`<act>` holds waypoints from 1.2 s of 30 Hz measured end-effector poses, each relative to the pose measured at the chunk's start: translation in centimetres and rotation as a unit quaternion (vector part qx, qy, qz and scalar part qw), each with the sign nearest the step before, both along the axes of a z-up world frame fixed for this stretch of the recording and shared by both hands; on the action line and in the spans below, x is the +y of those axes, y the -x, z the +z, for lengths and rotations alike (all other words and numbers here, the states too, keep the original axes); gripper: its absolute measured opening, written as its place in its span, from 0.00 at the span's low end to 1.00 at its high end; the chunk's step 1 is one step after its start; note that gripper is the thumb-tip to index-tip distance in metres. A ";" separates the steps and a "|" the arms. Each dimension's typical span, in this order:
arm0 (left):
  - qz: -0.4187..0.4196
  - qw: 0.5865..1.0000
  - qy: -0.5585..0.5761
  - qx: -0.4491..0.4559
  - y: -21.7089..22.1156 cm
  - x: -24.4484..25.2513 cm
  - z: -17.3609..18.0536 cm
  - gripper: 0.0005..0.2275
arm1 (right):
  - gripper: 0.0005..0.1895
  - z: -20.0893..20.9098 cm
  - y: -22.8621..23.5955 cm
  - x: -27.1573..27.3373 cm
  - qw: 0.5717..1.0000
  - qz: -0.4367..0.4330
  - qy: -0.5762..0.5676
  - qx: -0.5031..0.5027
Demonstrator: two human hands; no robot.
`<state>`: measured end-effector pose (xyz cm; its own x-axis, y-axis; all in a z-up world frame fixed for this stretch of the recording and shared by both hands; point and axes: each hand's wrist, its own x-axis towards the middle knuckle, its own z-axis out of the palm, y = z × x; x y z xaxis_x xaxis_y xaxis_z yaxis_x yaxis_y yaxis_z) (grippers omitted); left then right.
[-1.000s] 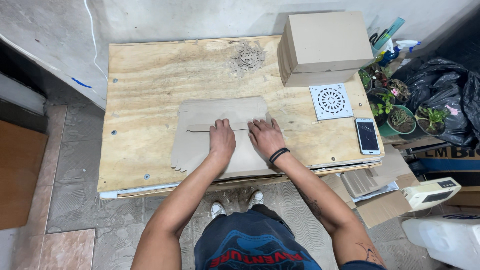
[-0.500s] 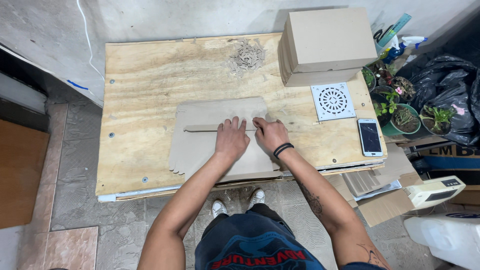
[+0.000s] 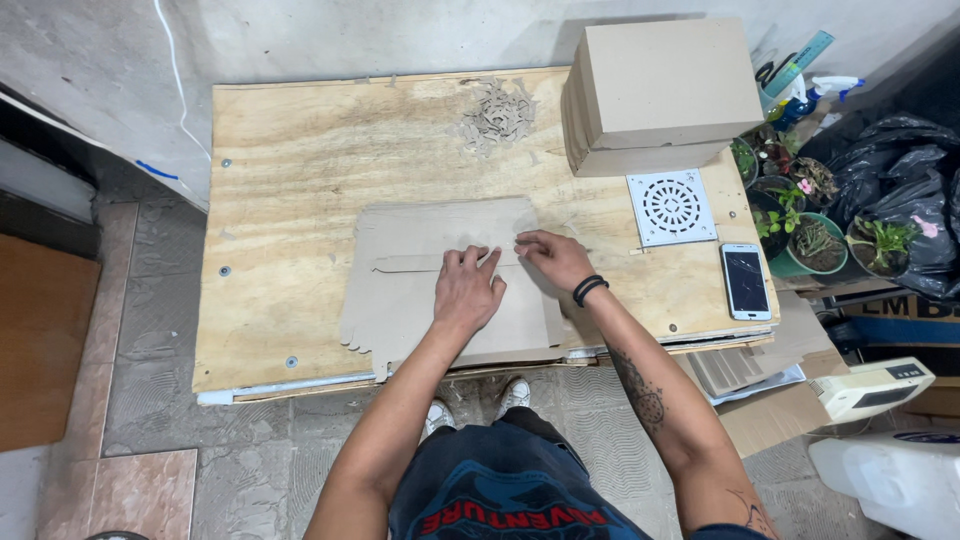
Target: The person assembles flat cardboard box pieces on a wooden workbench. They fold the flaps and interlock the tabs to form rectangular boxes, stacking completed units on the right side of the table.
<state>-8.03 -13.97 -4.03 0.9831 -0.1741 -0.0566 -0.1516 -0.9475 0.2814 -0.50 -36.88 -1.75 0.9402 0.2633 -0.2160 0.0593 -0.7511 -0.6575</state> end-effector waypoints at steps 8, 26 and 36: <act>0.022 0.999 0.032 0.010 -0.5 0.5 1.0 0.26 | 0.24 0.1 2.6 7.3 0.968 0.088 0.148 -0.181; -0.013 0.990 -0.136 0.022 0.2 12.3 0.9 0.24 | 0.24 -2.4 5.0 10.0 0.906 0.136 0.289 -0.278; 0.048 0.983 -0.158 0.084 1.6 9.3 2.7 0.27 | 0.23 -3.8 3.0 12.8 0.869 0.184 0.380 -0.257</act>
